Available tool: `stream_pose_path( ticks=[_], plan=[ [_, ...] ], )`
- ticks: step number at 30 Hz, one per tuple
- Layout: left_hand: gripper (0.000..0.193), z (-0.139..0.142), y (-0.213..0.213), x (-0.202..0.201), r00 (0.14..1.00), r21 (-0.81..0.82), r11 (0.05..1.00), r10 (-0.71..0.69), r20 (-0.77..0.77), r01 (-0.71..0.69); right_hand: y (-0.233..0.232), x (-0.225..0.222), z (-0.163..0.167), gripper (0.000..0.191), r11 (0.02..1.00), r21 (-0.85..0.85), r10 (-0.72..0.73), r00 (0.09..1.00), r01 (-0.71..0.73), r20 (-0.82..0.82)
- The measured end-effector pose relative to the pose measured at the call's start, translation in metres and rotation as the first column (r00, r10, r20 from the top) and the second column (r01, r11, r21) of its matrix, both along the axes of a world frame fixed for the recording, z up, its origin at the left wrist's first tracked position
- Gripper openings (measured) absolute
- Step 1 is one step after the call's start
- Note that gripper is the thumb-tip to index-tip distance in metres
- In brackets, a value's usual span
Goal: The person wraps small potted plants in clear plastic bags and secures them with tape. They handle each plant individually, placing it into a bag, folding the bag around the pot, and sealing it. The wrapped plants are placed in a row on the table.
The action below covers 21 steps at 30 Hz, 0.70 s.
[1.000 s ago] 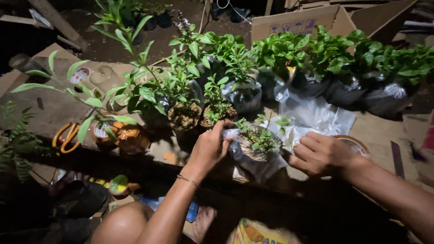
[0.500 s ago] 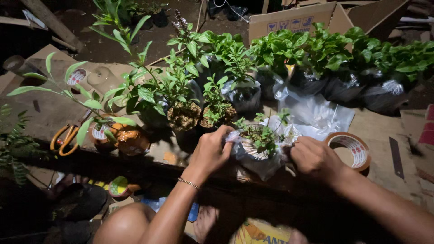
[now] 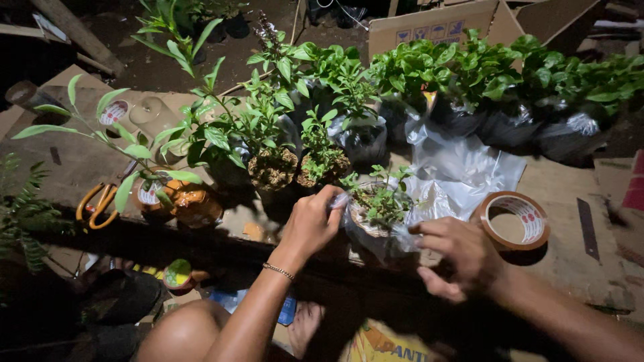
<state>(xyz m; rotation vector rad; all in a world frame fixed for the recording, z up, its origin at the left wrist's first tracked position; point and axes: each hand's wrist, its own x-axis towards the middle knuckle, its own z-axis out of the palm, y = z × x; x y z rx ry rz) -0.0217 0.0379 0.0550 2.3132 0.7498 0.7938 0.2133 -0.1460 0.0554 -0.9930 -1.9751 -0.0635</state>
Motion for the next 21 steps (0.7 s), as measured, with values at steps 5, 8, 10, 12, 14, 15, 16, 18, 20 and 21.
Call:
stream_pose_path(
  ticks=[5,8,10,12,14,15,16,18,20,21],
  plan=[
    [0.018,0.001,-0.001,0.002,1.0,-0.02,1.0,0.008,0.025,-0.007,0.007,-0.006,-0.002,0.021,0.599,-0.794,-0.748,0.43,0.108,-0.506],
    [0.02,0.002,-0.002,0.002,0.999,-0.022,1.0,-0.01,0.038,0.011,0.019,0.002,0.0,0.021,0.469,-0.875,-0.773,0.425,-0.118,-0.471],
    [0.022,0.002,-0.003,0.002,0.999,0.019,1.0,-0.006,0.035,0.005,0.023,0.008,0.003,0.018,0.463,-0.865,-0.704,0.513,-0.194,-0.492],
    [0.021,0.002,-0.003,0.001,0.999,0.007,1.0,-0.003,0.033,0.003,0.023,0.014,0.007,0.019,0.41,-0.874,-0.728,0.483,-0.261,-0.486],
    [0.02,0.003,-0.002,0.0,1.0,0.007,1.0,0.0,0.029,0.0,0.021,0.019,0.013,0.021,0.386,-0.868,-0.711,0.498,-0.313,-0.496],
    [0.02,0.003,-0.002,0.0,1.0,0.002,1.0,0.001,0.024,-0.001,0.02,0.021,0.015,0.022,0.378,-0.863,-0.686,0.525,-0.335,-0.504],
    [0.021,0.003,-0.002,0.0,1.0,-0.008,1.0,0.001,0.018,-0.001,0.018,0.022,0.018,0.023,0.367,-0.86,-0.663,0.549,-0.356,-0.51],
    [0.021,0.003,-0.002,0.0,0.999,-0.022,1.0,-0.004,0.033,0.005,0.017,0.022,0.022,0.023,0.419,-0.855,-0.661,0.543,-0.306,-0.518],
    [0.021,0.002,-0.002,0.001,0.999,-0.018,1.0,-0.009,0.039,0.01,0.016,0.018,0.027,0.024,0.456,-0.859,-0.649,0.575,-0.231,-0.499],
    [0.021,0.002,-0.002,0.001,0.999,-0.009,1.0,-0.014,0.038,0.014,0.016,0.016,0.029,0.024,0.468,-0.866,-0.641,0.607,-0.178,-0.471]
  ],
)
